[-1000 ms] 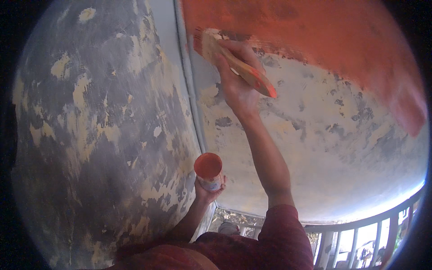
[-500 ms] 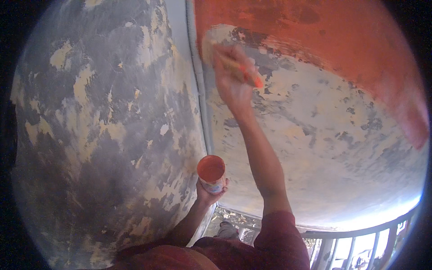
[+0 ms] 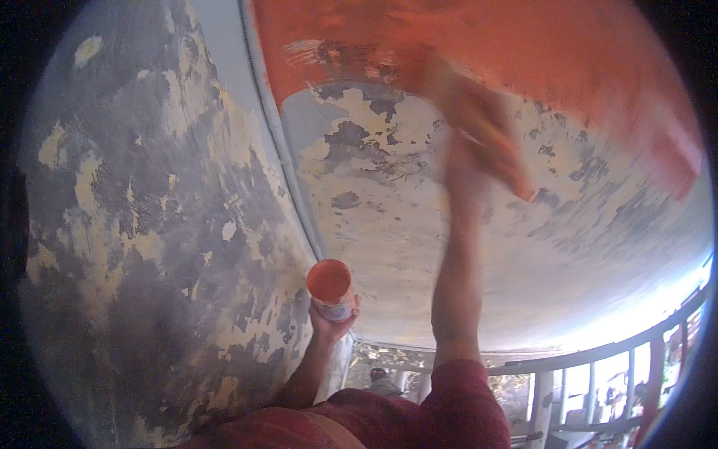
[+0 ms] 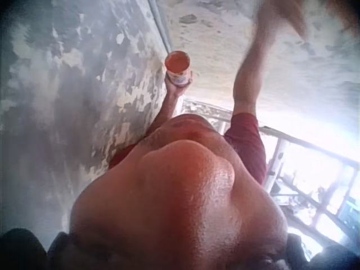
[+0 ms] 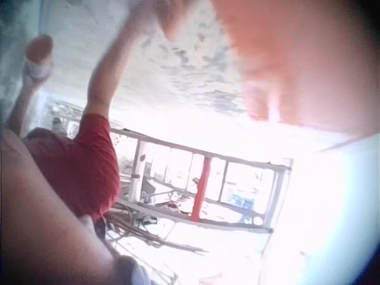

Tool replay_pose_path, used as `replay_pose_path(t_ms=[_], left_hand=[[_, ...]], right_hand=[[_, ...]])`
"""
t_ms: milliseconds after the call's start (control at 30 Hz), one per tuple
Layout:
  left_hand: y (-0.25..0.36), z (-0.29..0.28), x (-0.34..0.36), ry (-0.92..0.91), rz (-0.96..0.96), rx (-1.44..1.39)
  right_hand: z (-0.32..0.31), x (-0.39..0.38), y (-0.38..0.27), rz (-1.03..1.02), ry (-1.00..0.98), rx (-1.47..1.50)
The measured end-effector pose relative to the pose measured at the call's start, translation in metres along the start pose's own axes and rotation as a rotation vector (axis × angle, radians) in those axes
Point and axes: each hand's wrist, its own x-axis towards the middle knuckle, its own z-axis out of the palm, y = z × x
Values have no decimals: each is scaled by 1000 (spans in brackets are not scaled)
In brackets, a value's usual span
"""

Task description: The person paints a ceiling with orange paint using a brush and a small container. They repeatedly dip the brush into the container and apply paint to the ceiling surface while standing on a ladder.

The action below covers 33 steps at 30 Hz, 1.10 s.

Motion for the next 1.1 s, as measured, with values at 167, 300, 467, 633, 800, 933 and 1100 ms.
replay_pose_path(t_ms=[167, 300, 467, 633, 800, 933, 1100], left_hand=[[3, 13, 6, -59, 22, -27], [8, 17, 4, 126, 66, 15], [14, 9, 1, 84, 56, 15], [15, 15, -2, 103, 56, 38], [16, 11, -7, 68, 50, 32], [12, 13, -8, 58, 73, 40], [5, 7, -3, 125, 16, -12]], right_hand=[[-118, 16, 28, 59, 417, -211], [-87, 18, 31, -362, 176, -565], [56, -29, -41, -289, -137, -138], [88, -27, -58, -406, -434, 2], [-52, 16, 60, 144, -119, 53], [-191, 71, 78, -21, 165, -212], [-251, 86, 93, -127, 383, -418]])
